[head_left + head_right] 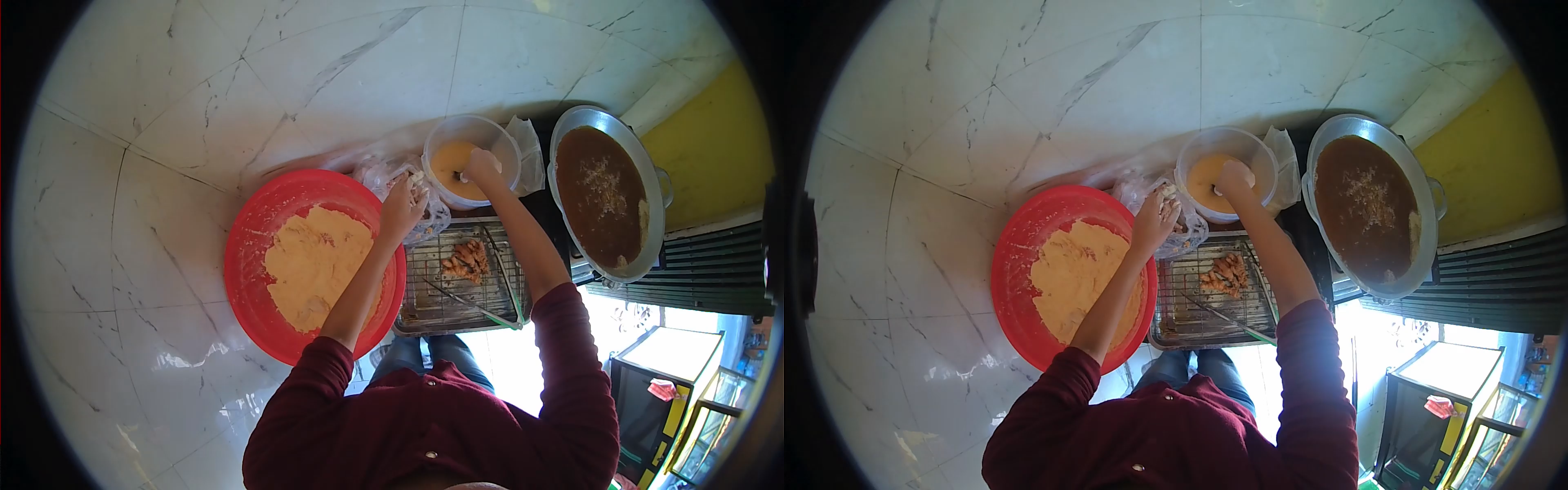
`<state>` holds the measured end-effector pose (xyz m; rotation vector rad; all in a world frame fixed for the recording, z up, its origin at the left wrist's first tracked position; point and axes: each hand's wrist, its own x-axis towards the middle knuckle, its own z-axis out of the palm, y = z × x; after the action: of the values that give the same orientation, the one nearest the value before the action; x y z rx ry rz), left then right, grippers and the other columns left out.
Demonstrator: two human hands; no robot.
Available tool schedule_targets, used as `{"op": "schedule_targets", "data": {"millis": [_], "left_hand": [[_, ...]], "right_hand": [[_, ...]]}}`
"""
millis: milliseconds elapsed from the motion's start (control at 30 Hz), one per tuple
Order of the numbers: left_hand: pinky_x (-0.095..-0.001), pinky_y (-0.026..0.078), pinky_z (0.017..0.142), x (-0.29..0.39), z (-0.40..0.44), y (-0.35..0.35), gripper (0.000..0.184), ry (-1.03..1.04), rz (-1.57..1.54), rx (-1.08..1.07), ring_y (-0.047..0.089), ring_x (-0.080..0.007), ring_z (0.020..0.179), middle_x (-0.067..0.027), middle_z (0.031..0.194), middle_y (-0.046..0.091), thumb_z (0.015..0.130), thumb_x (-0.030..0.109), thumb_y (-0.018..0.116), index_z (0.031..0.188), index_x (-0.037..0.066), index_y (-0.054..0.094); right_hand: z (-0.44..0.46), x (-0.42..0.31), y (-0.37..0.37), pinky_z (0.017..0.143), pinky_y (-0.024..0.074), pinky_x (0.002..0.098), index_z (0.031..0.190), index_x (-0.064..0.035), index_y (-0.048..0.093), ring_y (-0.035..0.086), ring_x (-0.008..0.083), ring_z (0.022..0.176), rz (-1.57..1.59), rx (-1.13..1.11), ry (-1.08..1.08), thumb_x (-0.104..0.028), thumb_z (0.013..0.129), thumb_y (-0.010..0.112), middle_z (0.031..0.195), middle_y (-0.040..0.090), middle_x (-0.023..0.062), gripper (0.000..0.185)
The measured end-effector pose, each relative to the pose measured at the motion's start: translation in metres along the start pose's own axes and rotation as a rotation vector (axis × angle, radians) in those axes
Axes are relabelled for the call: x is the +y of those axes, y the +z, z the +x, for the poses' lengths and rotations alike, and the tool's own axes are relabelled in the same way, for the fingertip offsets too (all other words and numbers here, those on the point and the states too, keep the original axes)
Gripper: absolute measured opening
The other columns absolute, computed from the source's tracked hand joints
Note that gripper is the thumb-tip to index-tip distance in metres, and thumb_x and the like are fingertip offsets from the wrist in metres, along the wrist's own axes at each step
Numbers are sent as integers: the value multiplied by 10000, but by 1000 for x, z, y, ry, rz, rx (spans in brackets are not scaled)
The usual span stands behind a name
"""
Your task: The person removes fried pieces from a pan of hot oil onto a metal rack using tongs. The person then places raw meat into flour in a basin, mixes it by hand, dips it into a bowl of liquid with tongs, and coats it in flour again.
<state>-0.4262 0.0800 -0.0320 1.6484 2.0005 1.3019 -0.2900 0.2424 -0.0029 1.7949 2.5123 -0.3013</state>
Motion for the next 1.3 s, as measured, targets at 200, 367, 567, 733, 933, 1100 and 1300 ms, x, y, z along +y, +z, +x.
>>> {"op": "schedule_targets", "data": {"millis": [200, 367, 567, 733, 933, 1100, 1300], "left_hand": [[-374, 420, 855, 8, 4, -3, 367, -28, -17, -3, 511, -336, 1002, -210, 1065, 540, 756, 204, 583, 1048, -9, 519], [-373, 432, 824, 8, 6, -2, 349, -54, -5, 3, 522, -328, 972, -189, 1033, 550, 753, 197, 583, 1034, -2, 525], [-367, 439, 807, 9, 5, -3, 335, -49, -32, 18, 534, -314, 949, -163, 1021, 560, 754, 188, 584, 1038, 19, 531], [-351, 436, 812, 8, 3, -4, 344, -47, -6, -16, 532, -296, 980, -145, 1044, 552, 783, 190, 593, 1081, 41, 507], [-352, 435, 814, 5, 4, -4, 338, -70, 19, -44, 528, -301, 975, -149, 1039, 551, 778, 190, 589, 1070, 40, 505], [-352, 434, 814, 2, 4, -2, 333, -14, 25, -12, 529, -300, 972, -144, 1033, 554, 776, 188, 588, 1065, 43, 509], [-350, 431, 826, -5, 2, 4, 328, -55, 38, -5, 526, -300, 987, -146, 1053, 552, 778, 185, 585, 1066, 43, 515]], "right_hand": [[3, 33, -10, 567, 494, 348, 645, -10, 648, 619, 231, 568, 184, -147, 7, -284, 590, 757, 585, 618, 96, 300], [-3, 43, -32, 475, 457, 317, 577, 6, 628, 562, 196, 431, 439, -212, 56, -336, 590, 760, 498, 573, 90, 367], [-7, 30, -50, 637, 501, 326, 759, 4, 650, 643, 229, 714, 269, -151, 90, -350, 548, 777, 712, 642, 149, 431], [-11, 4, -58, 743, 499, 326, 933, -77, 646, 614, 223, 908, -61, -459, 98, -381, 475, 800, 982, 635, 91, 571], [-15, -9, -32, 775, 491, 336, 962, -121, 650, 605, 208, 941, -208, -431, 94, -321, 538, 777, 1030, 626, 57, 486], [-15, 6, -30, 752, 499, 352, 940, -84, 650, 608, 234, 926, -177, -343, 72, -265, 550, 770, 993, 631, 97, 446], [-14, 26, -34, 643, 507, 337, 752, -12, 659, 640, 244, 699, -23, -204, 12, -255, 536, 772, 713, 642, 129, 345]]}}
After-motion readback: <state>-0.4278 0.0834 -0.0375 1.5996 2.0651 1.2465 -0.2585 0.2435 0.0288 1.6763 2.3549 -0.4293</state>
